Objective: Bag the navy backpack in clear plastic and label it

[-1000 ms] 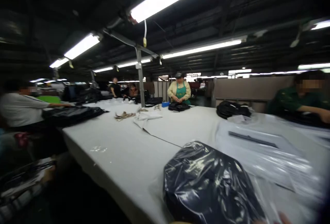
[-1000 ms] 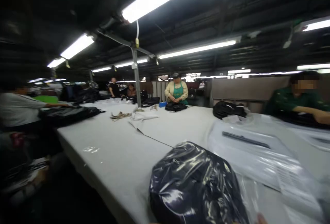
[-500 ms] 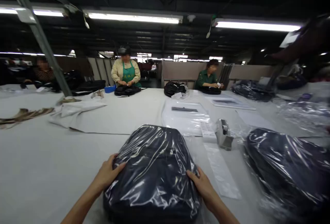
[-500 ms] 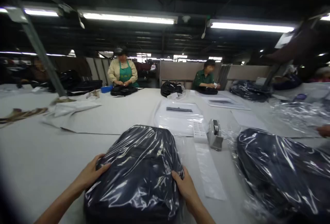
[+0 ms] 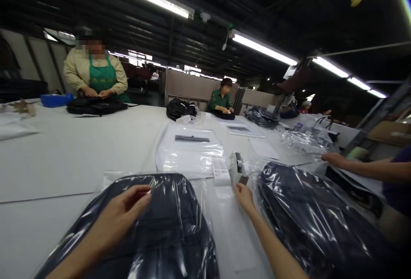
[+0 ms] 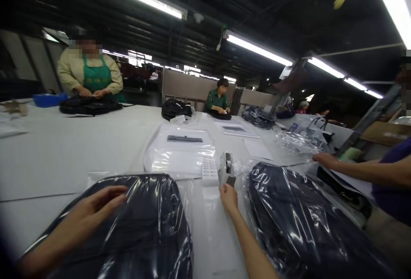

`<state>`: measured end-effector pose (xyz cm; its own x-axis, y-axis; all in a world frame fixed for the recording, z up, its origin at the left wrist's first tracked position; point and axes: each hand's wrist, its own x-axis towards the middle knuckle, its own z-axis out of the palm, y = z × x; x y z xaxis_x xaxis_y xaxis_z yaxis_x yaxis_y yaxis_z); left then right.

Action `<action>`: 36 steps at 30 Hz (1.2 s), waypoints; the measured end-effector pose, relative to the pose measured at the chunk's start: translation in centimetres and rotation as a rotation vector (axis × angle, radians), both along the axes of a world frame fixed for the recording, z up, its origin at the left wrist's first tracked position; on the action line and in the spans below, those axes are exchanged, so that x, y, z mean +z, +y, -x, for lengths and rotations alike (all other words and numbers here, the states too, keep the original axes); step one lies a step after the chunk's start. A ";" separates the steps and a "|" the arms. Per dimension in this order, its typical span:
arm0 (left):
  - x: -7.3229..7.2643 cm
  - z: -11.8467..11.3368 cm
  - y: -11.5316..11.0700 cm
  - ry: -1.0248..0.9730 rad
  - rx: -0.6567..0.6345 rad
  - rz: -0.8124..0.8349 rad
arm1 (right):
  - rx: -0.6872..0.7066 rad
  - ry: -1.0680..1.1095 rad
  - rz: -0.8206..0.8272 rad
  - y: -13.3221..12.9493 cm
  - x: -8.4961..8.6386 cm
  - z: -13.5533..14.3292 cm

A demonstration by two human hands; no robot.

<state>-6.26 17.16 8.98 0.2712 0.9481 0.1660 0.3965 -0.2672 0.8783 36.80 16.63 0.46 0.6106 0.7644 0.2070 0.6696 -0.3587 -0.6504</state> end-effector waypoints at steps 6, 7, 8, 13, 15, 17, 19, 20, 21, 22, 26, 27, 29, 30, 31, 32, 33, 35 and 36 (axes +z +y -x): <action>-1.2 -17.9 8.2 -0.044 -0.159 0.142 | -0.072 -0.073 -0.032 5.6 -1.1 0.6; -2.2 -20.1 9.6 -0.027 -0.139 0.164 | -0.070 -0.080 -0.038 5.8 -1.3 0.6; -3.2 -22.1 10.7 -0.016 -0.128 0.186 | -0.061 -0.088 -0.045 5.8 -1.5 0.7; -7.0 -27.7 13.0 -0.044 -0.177 0.252 | 0.016 -0.146 -0.131 4.2 -2.6 0.8; -7.8 -28.6 12.8 -0.100 -0.225 0.277 | 0.020 -0.166 -0.180 3.7 -2.7 0.8; -8.2 -29.2 12.4 -0.185 -0.295 0.323 | 0.066 -0.007 -0.256 3.5 -2.7 0.7; -8.2 -29.4 11.9 -0.288 -0.373 0.373 | 0.151 0.312 -0.370 3.4 -2.4 0.6; -8.1 -29.4 11.7 -0.341 -0.408 0.389 | 0.189 0.466 -0.428 3.2 -2.1 0.6; -8.0 -29.4 11.5 -0.391 -0.438 0.398 | 0.221 0.579 -0.472 3.1 -1.8 0.5; -7.8 -29.4 11.2 -0.434 -0.463 0.398 | 0.248 0.633 -0.494 2.8 -1.4 0.5; -7.1 -29.0 10.4 -0.527 -0.537 0.375 | 0.341 0.654 -0.518 1.5 0.7 0.4; -6.9 -28.9 10.2 -0.536 -0.552 0.371 | 0.358 0.648 -0.522 1.2 1.2 0.3; -6.6 -28.8 9.8 -0.550 -0.584 0.358 | 0.407 0.644 -0.504 0.8 2.2 0.1; -6.4 -28.7 9.6 -0.556 -0.599 0.347 | 0.438 0.653 -0.484 0.7 2.5 0.0; -6.2 -28.7 9.3 -0.562 -0.611 0.330 | 0.466 0.662 -0.462 0.7 2.7 -0.2; -6.0 -28.7 9.1 -0.568 -0.616 0.309 | 0.483 0.665 -0.445 0.7 2.9 -0.4; -5.9 -28.7 8.8 -0.572 -0.614 0.283 | 0.488 0.663 -0.434 0.7 3.1 -0.5; -5.8 -28.9 8.4 -0.566 -0.584 0.224 | 0.477 0.629 -0.420 0.5 3.3 -0.8; -5.8 -28.9 8.3 -0.555 -0.561 0.195 | 0.466 0.593 -0.404 0.4 3.5 -0.8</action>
